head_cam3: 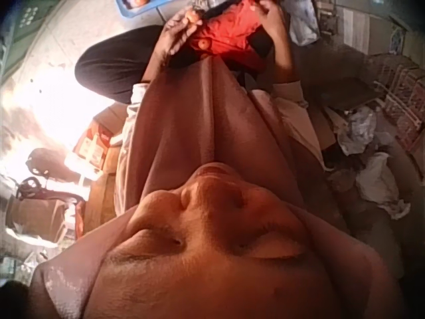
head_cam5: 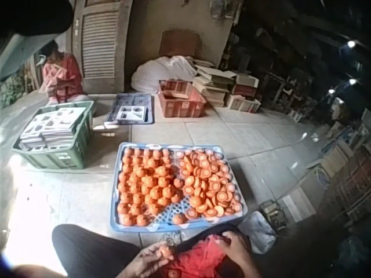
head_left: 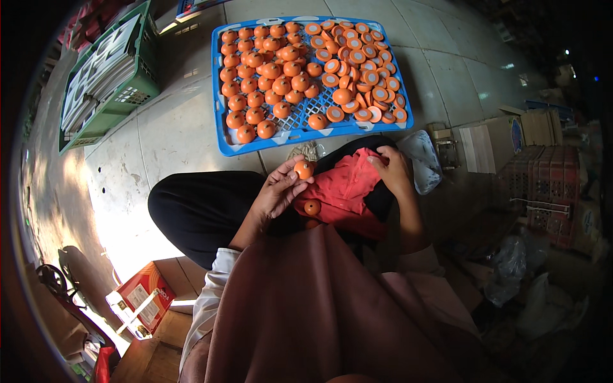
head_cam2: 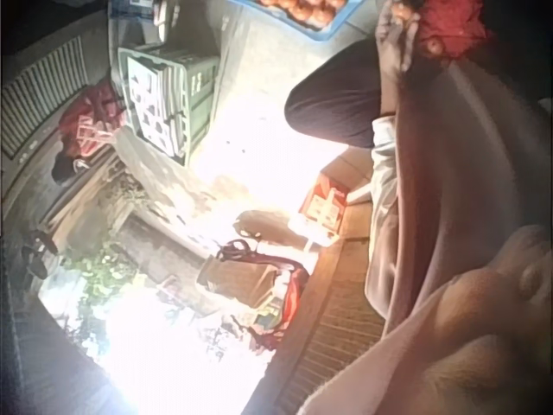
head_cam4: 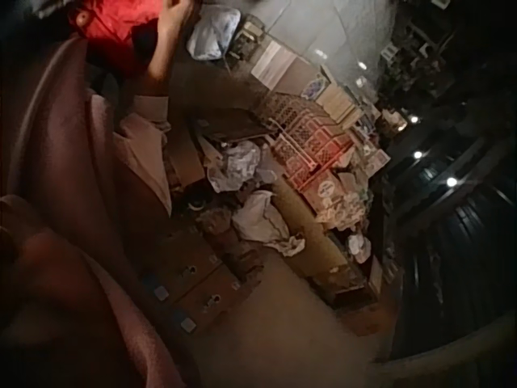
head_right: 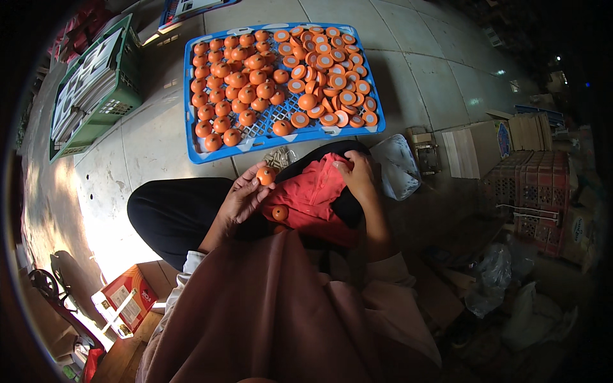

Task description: Assembling small orange plastic components and applying glue using a brush.

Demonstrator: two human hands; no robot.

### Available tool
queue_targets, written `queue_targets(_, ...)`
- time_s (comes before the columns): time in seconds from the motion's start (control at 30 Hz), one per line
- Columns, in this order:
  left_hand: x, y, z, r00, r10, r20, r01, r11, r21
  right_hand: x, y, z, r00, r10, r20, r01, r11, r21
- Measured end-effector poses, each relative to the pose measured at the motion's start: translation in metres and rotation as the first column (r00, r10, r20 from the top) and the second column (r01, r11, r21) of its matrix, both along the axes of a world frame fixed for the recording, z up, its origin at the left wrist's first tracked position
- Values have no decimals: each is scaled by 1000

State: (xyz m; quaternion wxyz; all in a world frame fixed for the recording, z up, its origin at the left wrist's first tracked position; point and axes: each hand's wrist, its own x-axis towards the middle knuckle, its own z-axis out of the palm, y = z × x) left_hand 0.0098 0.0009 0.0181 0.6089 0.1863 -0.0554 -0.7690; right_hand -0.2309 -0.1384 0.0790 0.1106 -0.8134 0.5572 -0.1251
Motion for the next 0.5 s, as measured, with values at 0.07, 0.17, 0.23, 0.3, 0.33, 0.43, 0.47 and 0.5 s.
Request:
queue_targets(0.07, -2, -2, 2, 999, 13, -29, -14, 1000, -11, -4, 4, 6, 974, -90, 210, -9, 903, 430)
queue_targets(0.17, -11, -6, 5, 999, 38, -20, -38, 999, -16, 10, 18, 12, 890, 78, 449, -190, 958, 212)
queue_targets(0.23, -19, -10, 7, 999, 36, 9, -35, 999, -29, 25, 29, 12, 717, 113, 688, -291, 945, 148)
queue_targets(0.3, -28, -14, 8, 999, 12, 43, -10, 1000, -28, 35, 40, 9, 674, 49, 737, -296, 932, 209)
queue_targets(0.33, -31, -17, 8, 997, -13, 81, 13, 1000, -4, 39, 44, 8, 679, 50, 732, -304, 927, 219)
queue_targets(0.43, -39, -20, 6, 993, 4, 115, -2, 1000, -18, 43, 46, 7, 663, 176, 728, -316, 947, 59)
queue_targets(0.47, -40, -21, 5, 986, 6, 165, -14, 999, 48, 43, 46, 7, 657, 187, 731, -320, 946, 46)
queue_targets(0.5, -42, -21, 4, 989, 18, 149, -17, 1000, -8, 42, 45, 8, 672, 209, 710, -337, 940, 43)
